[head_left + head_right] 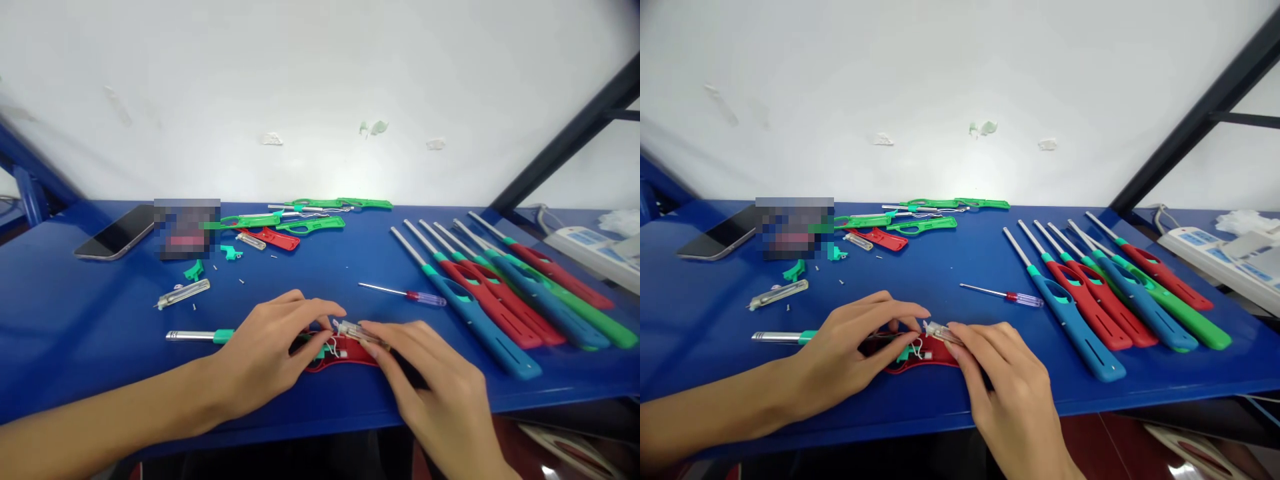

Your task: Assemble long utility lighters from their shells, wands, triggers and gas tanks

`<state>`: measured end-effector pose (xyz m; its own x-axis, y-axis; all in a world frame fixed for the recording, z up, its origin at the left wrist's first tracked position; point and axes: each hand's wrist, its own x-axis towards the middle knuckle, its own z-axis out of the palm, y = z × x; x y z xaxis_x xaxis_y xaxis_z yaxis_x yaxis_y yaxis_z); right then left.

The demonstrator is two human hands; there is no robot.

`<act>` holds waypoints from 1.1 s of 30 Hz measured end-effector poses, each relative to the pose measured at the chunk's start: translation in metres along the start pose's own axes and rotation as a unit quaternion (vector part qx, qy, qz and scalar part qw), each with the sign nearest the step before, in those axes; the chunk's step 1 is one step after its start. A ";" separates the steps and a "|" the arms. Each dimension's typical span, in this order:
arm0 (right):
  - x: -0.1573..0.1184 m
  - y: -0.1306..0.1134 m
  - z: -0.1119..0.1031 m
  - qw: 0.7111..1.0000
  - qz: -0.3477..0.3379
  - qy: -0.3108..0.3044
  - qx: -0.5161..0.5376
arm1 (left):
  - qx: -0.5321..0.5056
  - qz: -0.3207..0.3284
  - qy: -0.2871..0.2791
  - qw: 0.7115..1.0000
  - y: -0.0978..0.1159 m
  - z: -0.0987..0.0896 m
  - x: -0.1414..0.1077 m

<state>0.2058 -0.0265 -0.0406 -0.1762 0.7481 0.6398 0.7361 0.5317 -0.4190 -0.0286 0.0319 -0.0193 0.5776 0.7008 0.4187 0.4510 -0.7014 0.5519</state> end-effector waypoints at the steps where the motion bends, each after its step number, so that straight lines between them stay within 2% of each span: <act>1: -0.001 0.000 0.000 1.000 -0.003 -0.001 0.000 | -0.003 -0.002 0.002 1.000 0.000 0.000 0.000; 13: 0.000 -0.001 -0.001 0.999 -0.031 0.027 0.030 | -0.010 0.005 0.005 1.000 0.000 0.003 0.001; 20: -0.003 0.002 0.001 0.999 -0.037 0.008 0.026 | 0.001 0.020 0.015 1.000 -0.002 0.004 -0.002; 33: -0.007 0.003 0.000 0.998 -0.051 0.012 0.024 | 0.007 0.020 0.009 1.000 -0.003 0.004 -0.002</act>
<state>0.2093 -0.0295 -0.0464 -0.2319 0.6794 0.6962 0.6833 0.6232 -0.3806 -0.0286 0.0321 -0.0244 0.5830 0.6742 0.4534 0.4377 -0.7308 0.5238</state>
